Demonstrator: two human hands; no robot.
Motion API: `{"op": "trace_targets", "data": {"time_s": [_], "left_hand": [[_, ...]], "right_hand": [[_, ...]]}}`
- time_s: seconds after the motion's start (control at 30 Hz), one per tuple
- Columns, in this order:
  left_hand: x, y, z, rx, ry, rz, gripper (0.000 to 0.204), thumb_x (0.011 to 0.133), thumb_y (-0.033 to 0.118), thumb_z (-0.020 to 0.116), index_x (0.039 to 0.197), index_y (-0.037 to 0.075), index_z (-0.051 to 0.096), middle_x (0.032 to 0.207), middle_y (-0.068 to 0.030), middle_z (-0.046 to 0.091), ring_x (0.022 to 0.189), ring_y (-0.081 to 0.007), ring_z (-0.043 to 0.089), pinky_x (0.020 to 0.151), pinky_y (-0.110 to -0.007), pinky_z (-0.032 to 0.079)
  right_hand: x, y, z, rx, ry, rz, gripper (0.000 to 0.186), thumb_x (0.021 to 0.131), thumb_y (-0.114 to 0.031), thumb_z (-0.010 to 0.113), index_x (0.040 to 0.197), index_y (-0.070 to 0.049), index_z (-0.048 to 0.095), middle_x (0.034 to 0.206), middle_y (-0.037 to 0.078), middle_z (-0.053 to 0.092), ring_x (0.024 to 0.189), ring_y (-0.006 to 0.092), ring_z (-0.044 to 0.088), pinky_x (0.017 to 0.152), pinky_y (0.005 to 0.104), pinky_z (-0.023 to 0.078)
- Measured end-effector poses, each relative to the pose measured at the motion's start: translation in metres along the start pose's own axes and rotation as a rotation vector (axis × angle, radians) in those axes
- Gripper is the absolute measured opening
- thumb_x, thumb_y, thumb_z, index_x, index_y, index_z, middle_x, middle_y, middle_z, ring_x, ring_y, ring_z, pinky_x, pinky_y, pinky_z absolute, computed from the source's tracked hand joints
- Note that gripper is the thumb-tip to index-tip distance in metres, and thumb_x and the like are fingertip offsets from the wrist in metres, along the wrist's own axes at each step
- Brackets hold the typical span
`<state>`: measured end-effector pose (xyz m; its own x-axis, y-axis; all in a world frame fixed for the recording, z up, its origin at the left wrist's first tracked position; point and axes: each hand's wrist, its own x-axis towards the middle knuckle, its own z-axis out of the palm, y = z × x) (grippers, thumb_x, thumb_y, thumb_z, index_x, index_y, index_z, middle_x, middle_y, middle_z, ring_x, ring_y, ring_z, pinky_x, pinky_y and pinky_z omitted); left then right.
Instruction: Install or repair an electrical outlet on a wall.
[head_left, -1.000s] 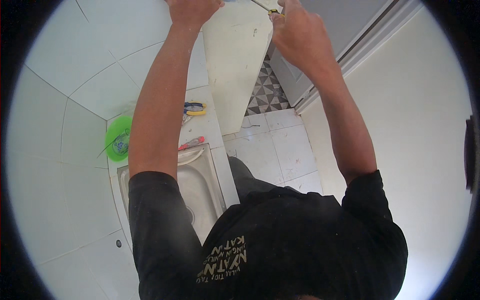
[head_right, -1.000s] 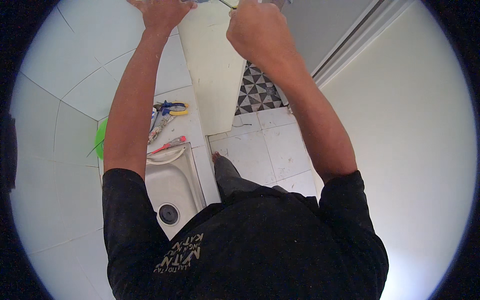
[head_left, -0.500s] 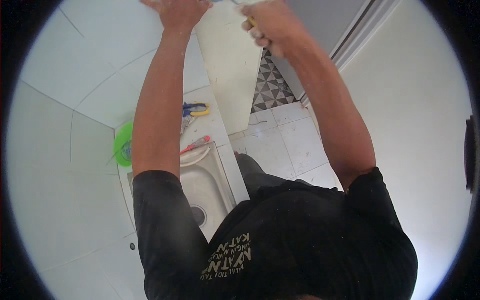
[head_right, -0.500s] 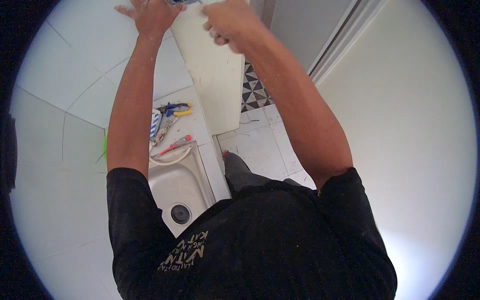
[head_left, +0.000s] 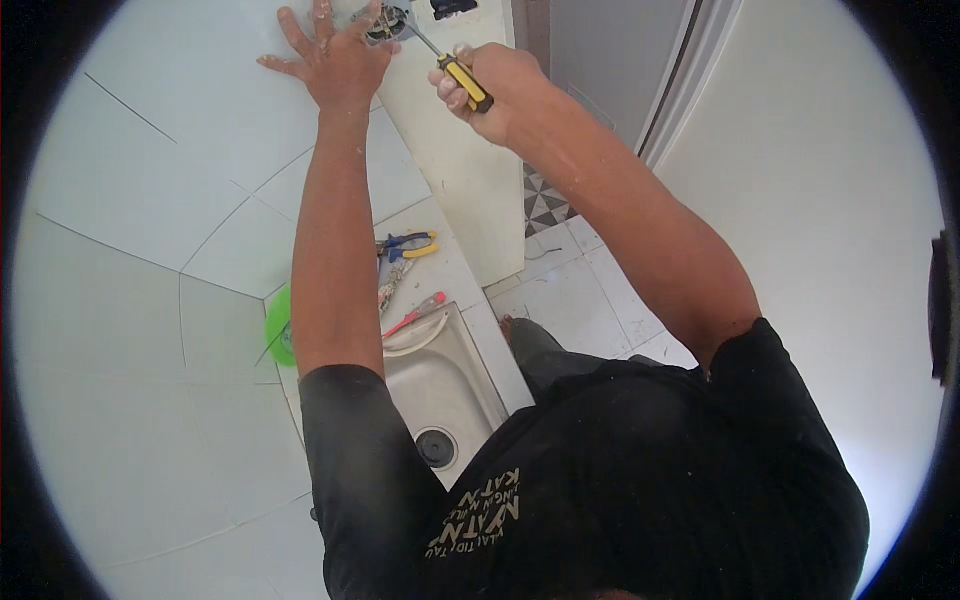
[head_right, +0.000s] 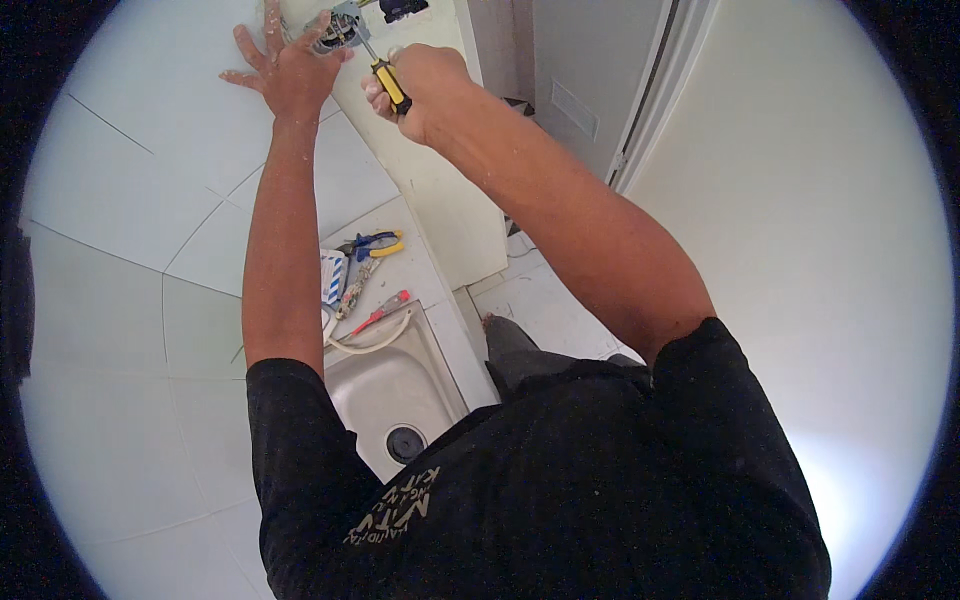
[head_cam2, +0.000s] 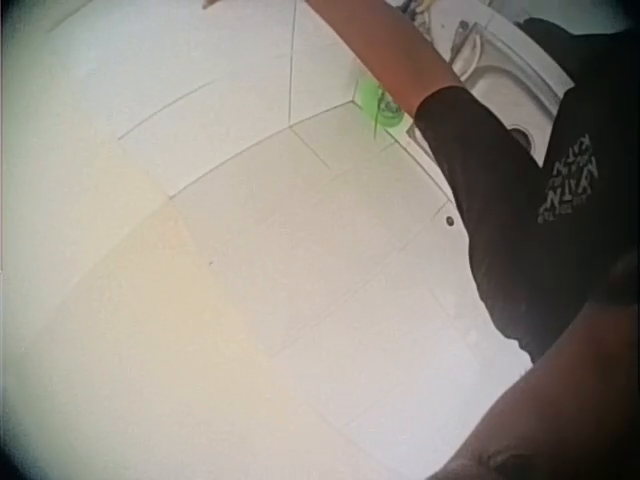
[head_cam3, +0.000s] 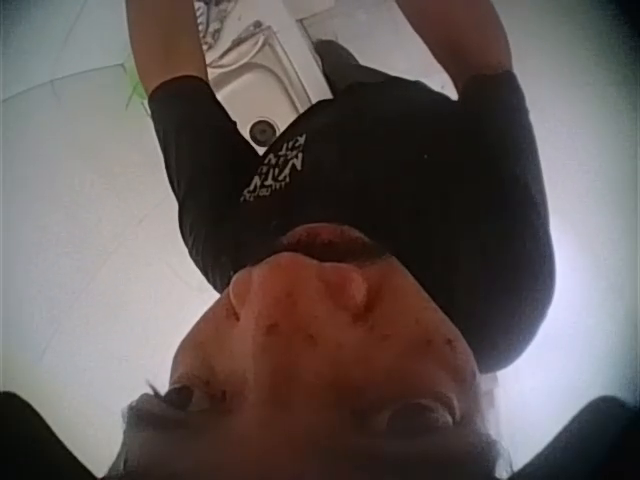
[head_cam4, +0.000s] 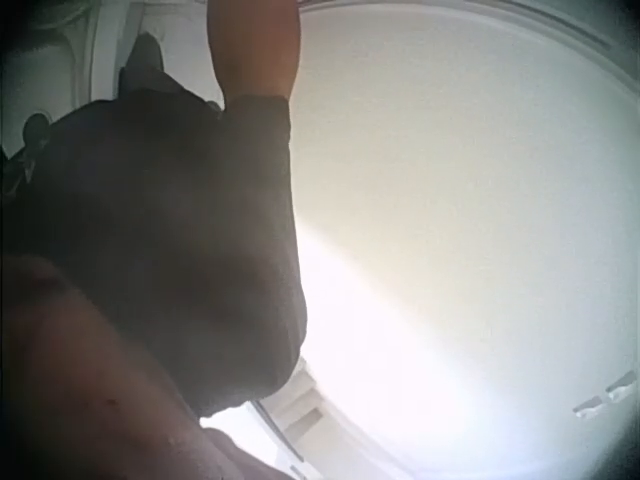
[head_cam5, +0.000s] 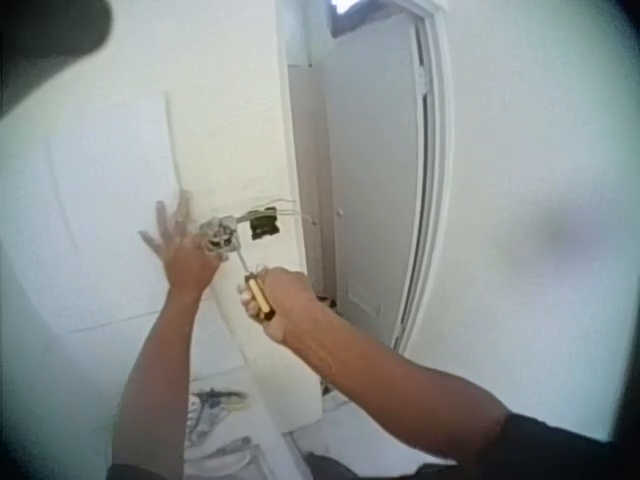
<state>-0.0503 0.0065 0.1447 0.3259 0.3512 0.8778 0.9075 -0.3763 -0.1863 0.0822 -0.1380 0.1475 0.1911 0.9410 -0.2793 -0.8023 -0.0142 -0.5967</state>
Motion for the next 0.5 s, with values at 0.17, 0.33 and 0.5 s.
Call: {"op": "trace_targets", "data": {"time_s": [0.17, 0.33, 0.5], "left_hand": [[-0.003, -0.007, 0.019, -0.747, 0.145, -0.045, 0.052, 0.057, 0.043, 0.09, 0.106, 0.043, 0.073, 0.161, 0.0084, 0.027, 0.15, -0.039, 0.006, 0.107, -0.081, 0.002], [0.0, -0.002, 0.015, -0.114, 0.08, 0.006, 0.058, 0.061, 0.057, 0.086, 0.116, 0.053, 0.068, 0.159, 0.0107, 0.027, 0.148, -0.0425, 0.005, 0.1, -0.086, 0.005], [0.004, -0.001, 0.013, -0.11, 0.076, 0.0, 0.054, 0.063, 0.056, 0.086, 0.114, 0.052, 0.069, 0.159, 0.0101, 0.028, 0.148, -0.0437, 0.009, 0.1, -0.086, 0.005]], "right_hand": [[-0.004, -0.002, 0.003, -0.395, -0.056, -0.201, 0.028, 0.094, -0.017, 0.067, 0.099, 0.009, 0.055, 0.092, 0.016, 0.059, 0.065, 0.0145, 0.056, 0.049, 0.0216, 0.05], [-0.009, 0.004, 0.0, -0.311, -0.003, -0.248, 0.026, 0.092, -0.009, 0.067, 0.103, 0.011, 0.054, 0.088, 0.017, 0.059, 0.069, 0.0209, 0.062, 0.052, 0.026, 0.055], [-0.005, 0.0, 0.003, -0.029, -0.086, -0.106, 0.019, 0.097, -0.008, 0.061, 0.103, 0.009, 0.055, 0.095, 0.017, 0.06, 0.074, 0.0202, 0.064, 0.061, 0.0245, 0.06]]}}
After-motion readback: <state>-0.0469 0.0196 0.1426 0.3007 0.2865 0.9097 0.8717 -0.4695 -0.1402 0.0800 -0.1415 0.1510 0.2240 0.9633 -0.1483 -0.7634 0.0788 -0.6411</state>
